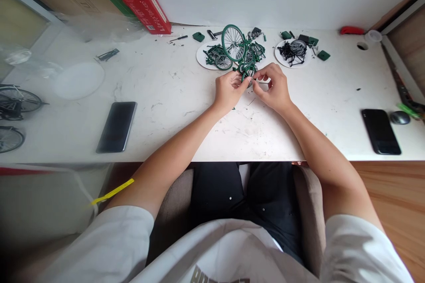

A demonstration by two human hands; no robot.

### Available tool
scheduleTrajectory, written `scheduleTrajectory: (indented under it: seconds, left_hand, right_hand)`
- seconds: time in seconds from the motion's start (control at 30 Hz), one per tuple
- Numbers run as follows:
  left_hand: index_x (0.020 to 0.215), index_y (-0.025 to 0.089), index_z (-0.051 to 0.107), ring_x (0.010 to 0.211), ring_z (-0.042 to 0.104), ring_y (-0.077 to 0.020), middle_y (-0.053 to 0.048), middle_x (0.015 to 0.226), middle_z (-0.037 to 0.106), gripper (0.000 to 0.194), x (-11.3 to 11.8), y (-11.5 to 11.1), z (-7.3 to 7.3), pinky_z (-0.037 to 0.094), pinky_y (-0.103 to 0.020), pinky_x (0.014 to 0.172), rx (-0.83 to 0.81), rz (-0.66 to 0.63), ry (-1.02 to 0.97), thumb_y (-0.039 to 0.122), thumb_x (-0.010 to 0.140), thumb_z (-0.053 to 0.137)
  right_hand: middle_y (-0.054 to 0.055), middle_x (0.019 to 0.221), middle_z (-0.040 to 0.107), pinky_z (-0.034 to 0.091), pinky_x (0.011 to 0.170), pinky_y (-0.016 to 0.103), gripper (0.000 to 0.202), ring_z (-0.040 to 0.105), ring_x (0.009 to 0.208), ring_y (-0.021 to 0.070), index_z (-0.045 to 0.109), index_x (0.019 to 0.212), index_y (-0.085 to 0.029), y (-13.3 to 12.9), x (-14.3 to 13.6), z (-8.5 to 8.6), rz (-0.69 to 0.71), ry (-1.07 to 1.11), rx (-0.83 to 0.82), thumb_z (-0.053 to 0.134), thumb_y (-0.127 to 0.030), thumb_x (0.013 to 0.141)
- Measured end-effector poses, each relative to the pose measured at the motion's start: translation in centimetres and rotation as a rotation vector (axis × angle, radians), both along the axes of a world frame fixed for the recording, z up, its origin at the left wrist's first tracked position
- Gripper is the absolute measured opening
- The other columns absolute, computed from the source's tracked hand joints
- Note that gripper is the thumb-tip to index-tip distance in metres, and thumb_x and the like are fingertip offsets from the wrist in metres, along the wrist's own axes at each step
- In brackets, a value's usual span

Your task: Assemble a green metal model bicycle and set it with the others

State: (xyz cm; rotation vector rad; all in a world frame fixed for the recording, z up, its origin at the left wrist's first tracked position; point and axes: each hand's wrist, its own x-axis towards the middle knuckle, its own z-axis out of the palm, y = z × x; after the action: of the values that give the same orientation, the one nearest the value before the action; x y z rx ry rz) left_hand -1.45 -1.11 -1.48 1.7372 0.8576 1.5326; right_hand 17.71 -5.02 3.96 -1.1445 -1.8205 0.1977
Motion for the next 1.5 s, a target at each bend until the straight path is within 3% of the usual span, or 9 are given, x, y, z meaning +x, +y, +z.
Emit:
scheduleTrajectory:
  seconds: [0.27,0.4,0.63,0.8,1.07,1.3,1.5]
  left_hand:
    - [0.092,0.021,0.073,0.075,0.08,-0.0156,-0.006,0.091,0.084,0.047,-0.09,-0.22,0.5,0.061,-0.026,0.065,0.001,0.007,0.013,0.065,0.105,0.077]
    - [0.089,0.021,0.071,0.074,0.08,-0.0159,-0.006,0.088,0.083,0.05,-0.12,-0.22,0.56,0.06,-0.026,0.064,0.008,0.013,0.018,0.068,0.102,0.08]
    - [0.088,0.021,0.071,0.074,0.077,-0.0154,-0.006,0.089,0.083,0.042,-0.37,-0.25,0.64,0.059,-0.026,0.066,0.0,0.03,0.062,0.059,0.105,0.08]
    - [0.092,0.021,0.073,0.075,0.078,-0.0155,-0.006,0.092,0.085,0.034,-0.44,-0.25,0.7,0.058,-0.026,0.066,-0.016,0.045,0.07,0.051,0.107,0.079]
    - [0.086,0.021,0.068,0.072,0.077,-0.0149,-0.005,0.088,0.083,0.043,-0.33,-0.1,0.62,0.056,-0.026,0.064,0.008,0.06,0.062,0.057,0.107,0.077]
    - [0.086,0.021,0.069,0.074,0.078,-0.0167,-0.006,0.087,0.082,0.05,-0.33,0.02,0.45,0.063,-0.029,0.069,-0.014,0.032,0.054,0.067,0.103,0.078]
    - [0.09,0.022,0.072,0.079,0.08,-0.0172,-0.007,0.09,0.084,0.049,-0.27,0.02,0.41,0.063,-0.029,0.071,-0.005,0.032,0.054,0.068,0.105,0.075]
  right_hand:
    - [0.008,0.093,0.073,0.062,0.075,0.045,0.043,0.067,0.09,0.0272,0.08,0.101,-0.029,0.33,0.16,-0.33,-0.007,-0.058,0.028,0.078,-0.072,0.1]
    - [0.008,0.092,0.073,0.063,0.08,0.048,0.045,0.067,0.088,0.0265,0.078,0.097,-0.029,0.34,0.18,-0.52,-0.012,-0.06,0.021,0.075,-0.073,0.103]
    - [0.007,0.084,0.069,0.059,0.072,0.046,0.058,0.066,0.082,0.0251,0.071,0.087,-0.028,0.46,0.1,-0.9,-0.077,-0.005,-0.008,0.061,-0.081,0.109]
    - [0.008,0.096,0.073,0.049,0.057,0.038,0.044,0.069,0.089,0.0246,0.079,0.101,-0.028,0.27,0.13,-0.61,-0.037,-0.008,-0.028,0.077,-0.072,0.102]
    - [0.009,0.104,0.074,0.051,0.059,0.038,0.033,0.069,0.09,0.0244,0.081,0.107,-0.029,0.22,0.03,-0.67,-0.014,-0.039,-0.05,0.083,-0.061,0.1]
    - [0.009,0.098,0.074,0.063,0.08,0.046,0.039,0.067,0.088,0.0256,0.077,0.1,-0.029,0.26,-0.11,-0.46,-0.016,-0.042,-0.037,0.077,-0.068,0.102]
    - [0.008,0.097,0.073,0.064,0.086,0.049,0.052,0.067,0.09,0.027,0.072,0.099,-0.03,0.2,-0.27,-0.49,-0.026,-0.061,-0.063,0.067,-0.082,0.104]
